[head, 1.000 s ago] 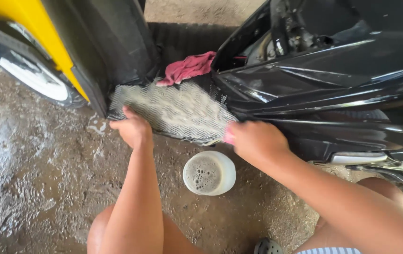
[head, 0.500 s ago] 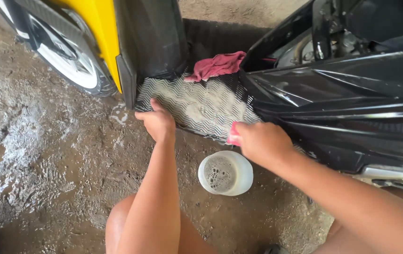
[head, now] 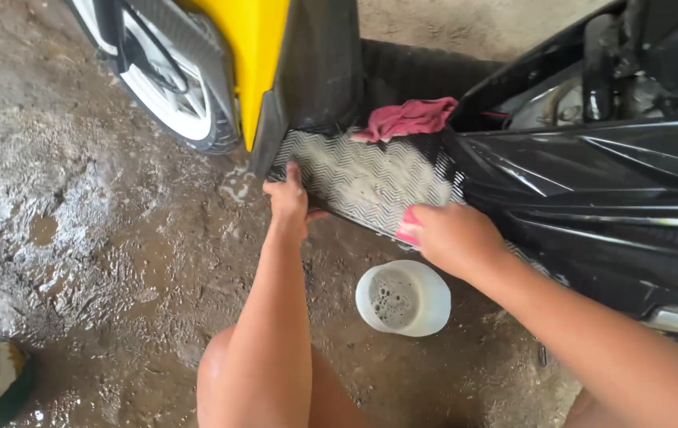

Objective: The person cleans a motorcycle by scrubbing the frame, floorboard, and seat with a sponge and a cloth dipped in a bowl of soapy water.

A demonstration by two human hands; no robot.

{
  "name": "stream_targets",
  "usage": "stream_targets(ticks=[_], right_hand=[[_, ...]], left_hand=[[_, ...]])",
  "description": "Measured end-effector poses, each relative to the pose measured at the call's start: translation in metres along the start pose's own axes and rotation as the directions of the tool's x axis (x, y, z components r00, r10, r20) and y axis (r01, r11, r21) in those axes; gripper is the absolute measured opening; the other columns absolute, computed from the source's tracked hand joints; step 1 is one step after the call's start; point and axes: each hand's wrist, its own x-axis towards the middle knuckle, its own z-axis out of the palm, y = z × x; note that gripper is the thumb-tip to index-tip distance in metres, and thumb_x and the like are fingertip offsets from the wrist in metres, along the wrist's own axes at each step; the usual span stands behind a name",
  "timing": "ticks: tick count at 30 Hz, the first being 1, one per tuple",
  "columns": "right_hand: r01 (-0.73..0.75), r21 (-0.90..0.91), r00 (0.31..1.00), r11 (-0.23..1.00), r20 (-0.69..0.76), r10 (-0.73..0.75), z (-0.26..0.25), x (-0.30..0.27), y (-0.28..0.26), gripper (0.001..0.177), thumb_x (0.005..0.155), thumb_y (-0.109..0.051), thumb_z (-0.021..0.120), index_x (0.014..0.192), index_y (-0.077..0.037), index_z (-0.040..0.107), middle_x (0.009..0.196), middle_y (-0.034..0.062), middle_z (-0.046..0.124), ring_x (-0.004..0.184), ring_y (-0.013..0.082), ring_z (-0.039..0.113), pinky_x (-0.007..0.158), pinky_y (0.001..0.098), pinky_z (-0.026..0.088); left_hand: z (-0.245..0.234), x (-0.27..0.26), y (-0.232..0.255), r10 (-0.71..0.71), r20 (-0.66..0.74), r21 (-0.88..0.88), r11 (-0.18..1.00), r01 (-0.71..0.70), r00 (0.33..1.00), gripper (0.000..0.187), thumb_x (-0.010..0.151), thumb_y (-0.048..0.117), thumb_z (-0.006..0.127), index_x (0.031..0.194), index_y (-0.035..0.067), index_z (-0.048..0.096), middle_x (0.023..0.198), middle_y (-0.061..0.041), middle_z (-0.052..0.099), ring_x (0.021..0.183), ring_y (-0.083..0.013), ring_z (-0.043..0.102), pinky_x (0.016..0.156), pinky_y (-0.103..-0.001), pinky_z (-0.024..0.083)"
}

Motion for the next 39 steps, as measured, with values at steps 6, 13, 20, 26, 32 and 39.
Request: stream_targets(ticks=[6, 13, 20, 26, 32, 39], right_hand=[[0.089, -0.057, 0.995, 0.994, -0.048, -0.092, 0.042, 0.085, -0.066, 0.023, 0.093, -0.037, 0.062, 0.100, -0.018, 0.071, 0.087, 0.0139, 0.073, 0.081, 0.0385, 0.071, 0.070, 0.0542, 0.056], [0.131, 0.070, 0.989, 0.989, -0.074, -0.126, 0.054, 0.128, -0.077, 0.025, 0.091, -0.038, 0.063, 0.099, -0.018, 0.075, 0.093, 0.0140, 0.075, 0.086, 0.0384, 0.072, 0.075, 0.0537, 0.056], [-0.016, -0.011, 0.997, 1.000, 0.076, 0.017, 0.023, 0.068, -0.060, 0.024, 0.091, -0.031, 0.062, 0.111, -0.020, 0.071, 0.095, 0.0127, 0.075, 0.087, 0.0373, 0.072, 0.077, 0.0528, 0.056], [0.124, 0.017, 0.989, 0.992, -0.083, -0.122, 0.066, 0.168, -0.098, 0.024, 0.093, -0.034, 0.059, 0.102, -0.017, 0.074, 0.102, 0.0113, 0.074, 0.090, 0.0380, 0.072, 0.076, 0.0536, 0.057], [0.073, 0.077, 0.997, 0.994, -0.008, -0.073, 0.056, 0.159, -0.082, 0.032, 0.096, -0.042, 0.057, 0.100, -0.017, 0.076, 0.097, 0.0155, 0.075, 0.091, 0.0393, 0.072, 0.080, 0.0531, 0.056], [0.181, -0.079, 0.983, 0.980, 0.021, -0.180, 0.043, 0.155, -0.082, 0.028, 0.095, -0.037, 0.060, 0.099, -0.013, 0.074, 0.097, 0.0161, 0.074, 0.090, 0.0412, 0.071, 0.075, 0.0561, 0.056]], left_hand=[[0.001, -0.010, 0.003, -0.027, 0.086, -0.117, 0.992, 0.037, 0.996, 0.072, 0.096, 0.058, 0.033, 0.151, 0.017, 0.010, 0.145, -0.019, 0.042, 0.106, -0.0450, 0.069, 0.073, -0.060, 0.065], [-0.015, 0.005, 0.003, -0.024, 0.376, -0.234, 0.965, 0.120, 0.926, 0.077, 0.099, 0.057, 0.020, 0.143, -0.001, 0.046, 0.136, -0.027, 0.061, 0.111, -0.0457, 0.069, 0.080, -0.063, 0.062], [-0.014, -0.012, 0.020, -0.069, 0.331, -0.230, 0.961, 0.152, 0.941, 0.073, 0.094, 0.054, 0.023, 0.139, 0.004, 0.049, 0.129, -0.023, 0.065, 0.110, -0.0438, 0.068, 0.084, -0.062, 0.059], [-0.011, -0.015, 0.008, -0.007, 0.380, -0.271, 0.955, 0.118, 0.925, 0.076, 0.091, 0.056, 0.024, 0.133, 0.003, 0.058, 0.121, -0.022, 0.070, 0.105, -0.0398, 0.071, 0.080, -0.058, 0.061], [-0.010, -0.006, 0.003, -0.010, 0.392, -0.287, 0.949, 0.132, 0.920, 0.076, 0.091, 0.058, 0.023, 0.132, 0.005, 0.059, 0.124, -0.020, 0.071, 0.107, -0.0371, 0.072, 0.081, -0.057, 0.061], [-0.009, -0.016, 0.017, -0.005, 0.312, -0.278, 0.956, 0.097, 0.950, 0.073, 0.091, 0.060, 0.025, 0.134, 0.010, 0.054, 0.123, -0.018, 0.070, 0.108, -0.0378, 0.071, 0.083, -0.061, 0.060]])
